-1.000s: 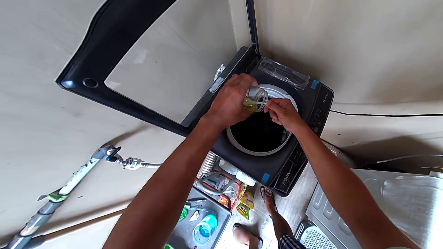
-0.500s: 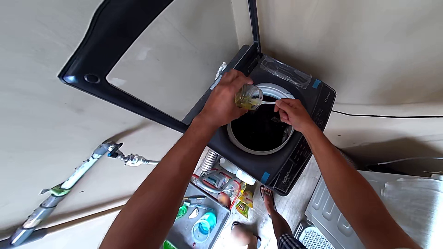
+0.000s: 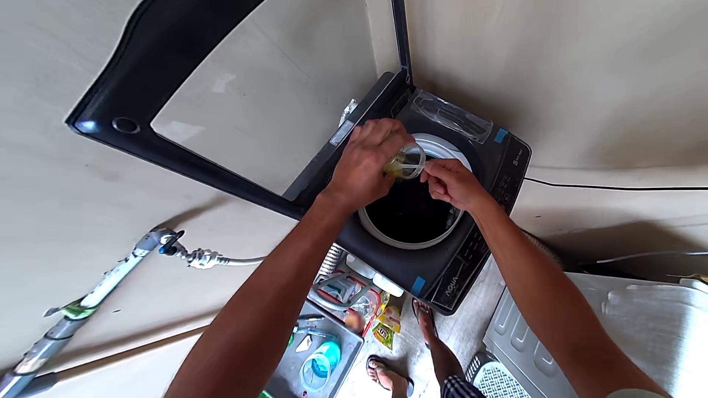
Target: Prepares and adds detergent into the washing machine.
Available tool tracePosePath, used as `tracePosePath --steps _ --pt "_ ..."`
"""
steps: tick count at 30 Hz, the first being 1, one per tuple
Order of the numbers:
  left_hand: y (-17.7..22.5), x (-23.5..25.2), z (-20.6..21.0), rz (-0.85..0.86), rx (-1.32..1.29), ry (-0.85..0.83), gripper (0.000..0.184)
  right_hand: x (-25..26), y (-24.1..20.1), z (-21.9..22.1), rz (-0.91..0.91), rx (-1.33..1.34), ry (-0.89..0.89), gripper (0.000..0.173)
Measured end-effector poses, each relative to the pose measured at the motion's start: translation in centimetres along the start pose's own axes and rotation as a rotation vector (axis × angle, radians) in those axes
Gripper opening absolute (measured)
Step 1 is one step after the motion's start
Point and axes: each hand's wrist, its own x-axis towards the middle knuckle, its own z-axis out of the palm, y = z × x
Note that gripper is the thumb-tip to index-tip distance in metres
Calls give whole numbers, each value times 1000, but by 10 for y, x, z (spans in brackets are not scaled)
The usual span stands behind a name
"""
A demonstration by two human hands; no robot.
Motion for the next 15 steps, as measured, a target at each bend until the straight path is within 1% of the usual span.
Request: tracePosePath --steps 2,5,7,11,13,15 --pt "1 0 -2 15 11 4 50 1 4 -1 28 -27 27 33" --pt "-7 -3 -9 -16 -4 0 49 -9 10 -18 13 -46 104 33" --pt "-11 -6 -10 -50 -25 -7 53 -11 9 -19 -21 -7 109 34" --pt "-9 -5 -5 -97 -85 -30 62 7 1 1 -66 -13 65 34" --pt "-7 -2 -7 -116 -119 -31 65 13 3 5 -49 -62 100 34" --pt "-6 -1 -12 -146 -149 -30 68 12 9 -2 -34 -114 140 34"
